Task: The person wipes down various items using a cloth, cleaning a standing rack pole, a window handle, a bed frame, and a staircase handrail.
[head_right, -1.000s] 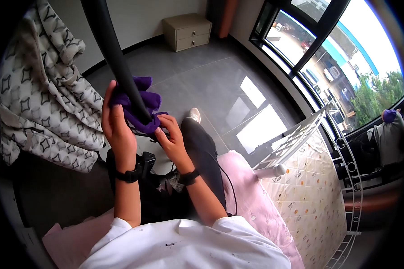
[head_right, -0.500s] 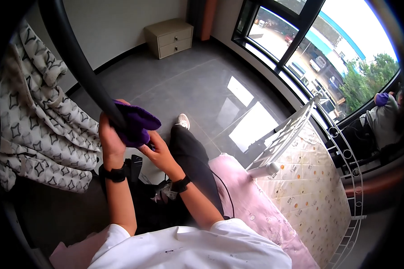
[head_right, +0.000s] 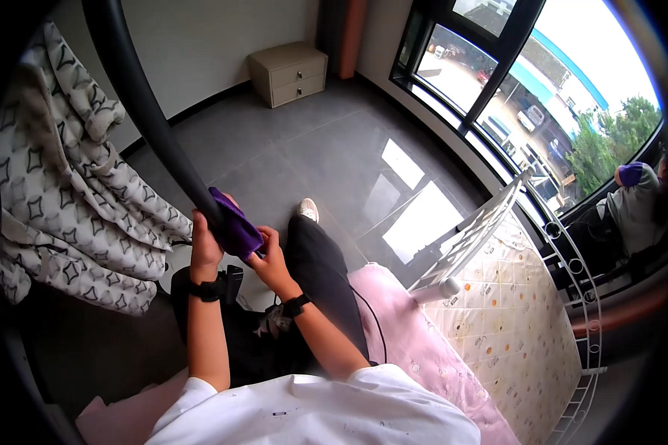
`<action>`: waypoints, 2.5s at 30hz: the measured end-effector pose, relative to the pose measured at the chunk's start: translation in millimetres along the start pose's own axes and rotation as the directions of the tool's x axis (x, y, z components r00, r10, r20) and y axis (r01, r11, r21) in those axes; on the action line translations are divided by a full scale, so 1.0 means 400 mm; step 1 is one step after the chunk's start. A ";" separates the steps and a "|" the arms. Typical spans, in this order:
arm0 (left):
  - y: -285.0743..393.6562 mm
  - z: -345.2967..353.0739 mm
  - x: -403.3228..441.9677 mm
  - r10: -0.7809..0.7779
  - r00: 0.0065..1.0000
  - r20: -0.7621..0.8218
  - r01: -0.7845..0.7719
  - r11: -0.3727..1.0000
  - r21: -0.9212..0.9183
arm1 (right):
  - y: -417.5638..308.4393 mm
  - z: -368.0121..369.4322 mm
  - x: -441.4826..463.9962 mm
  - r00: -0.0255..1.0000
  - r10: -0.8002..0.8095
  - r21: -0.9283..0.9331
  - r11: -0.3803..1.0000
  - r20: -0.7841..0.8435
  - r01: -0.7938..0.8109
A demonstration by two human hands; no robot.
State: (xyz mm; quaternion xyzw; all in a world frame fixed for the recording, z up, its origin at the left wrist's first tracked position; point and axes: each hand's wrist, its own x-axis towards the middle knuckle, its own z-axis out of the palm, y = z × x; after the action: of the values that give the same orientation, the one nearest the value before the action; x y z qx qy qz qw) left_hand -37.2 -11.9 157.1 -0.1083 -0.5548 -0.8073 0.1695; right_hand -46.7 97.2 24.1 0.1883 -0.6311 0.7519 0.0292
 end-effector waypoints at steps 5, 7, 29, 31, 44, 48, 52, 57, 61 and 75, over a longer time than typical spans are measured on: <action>-0.019 -0.020 -0.029 -0.026 0.999 0.044 0.015 0.975 0.221 | -0.021 -0.046 0.005 0.958 0.086 -0.100 0.993 0.272 -0.061; -0.001 0.008 -0.033 -0.048 0.999 -0.020 0.051 0.965 0.257 | -0.043 -0.045 -0.004 0.963 0.121 0.006 0.992 0.240 -0.126; 0.023 -0.010 -0.003 -0.123 0.990 0.073 0.106 0.974 0.201 | -0.002 -0.076 -0.033 0.966 0.193 -0.103 0.979 0.170 -0.177; 0.057 0.005 0.027 -0.122 0.983 0.134 0.106 0.987 0.122 | -0.086 -0.067 -0.020 0.982 0.008 -0.186 0.982 0.190 0.028; 0.097 0.012 0.045 -0.146 0.954 0.262 0.110 0.983 0.150 | -0.083 -0.036 -0.033 0.965 0.187 -0.039 0.982 0.182 -0.183; 0.102 0.024 0.039 -0.084 0.960 0.266 0.077 0.996 0.039 | -0.093 -0.032 -0.026 0.955 0.231 -0.056 0.973 0.186 -0.224; 0.065 0.005 0.029 -0.011 0.956 0.293 -0.011 0.997 0.076 | -0.058 -0.027 -0.039 0.966 0.221 -0.056 0.975 0.137 -0.215; 0.004 -0.006 -0.006 0.046 0.983 0.176 -0.065 0.993 0.103 | -0.006 -0.038 -0.041 0.965 0.225 -0.138 0.969 0.131 -0.207; -0.018 -0.035 -0.038 0.032 0.993 0.116 -0.077 0.909 0.409 | 0.006 -0.043 -0.052 0.951 0.285 -0.191 0.947 0.117 -0.260; 0.000 0.033 -0.136 0.372 0.925 -0.076 -0.099 0.429 0.898 | 0.040 -0.050 -0.052 0.967 0.243 -0.196 0.954 0.071 -0.225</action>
State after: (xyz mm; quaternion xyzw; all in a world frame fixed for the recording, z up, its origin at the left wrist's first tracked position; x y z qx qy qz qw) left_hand 12.5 8.9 142.0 0.0258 -0.8415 -0.3785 0.3847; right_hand -36.8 117.3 -0.5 0.1438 -0.7173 0.6779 -0.0725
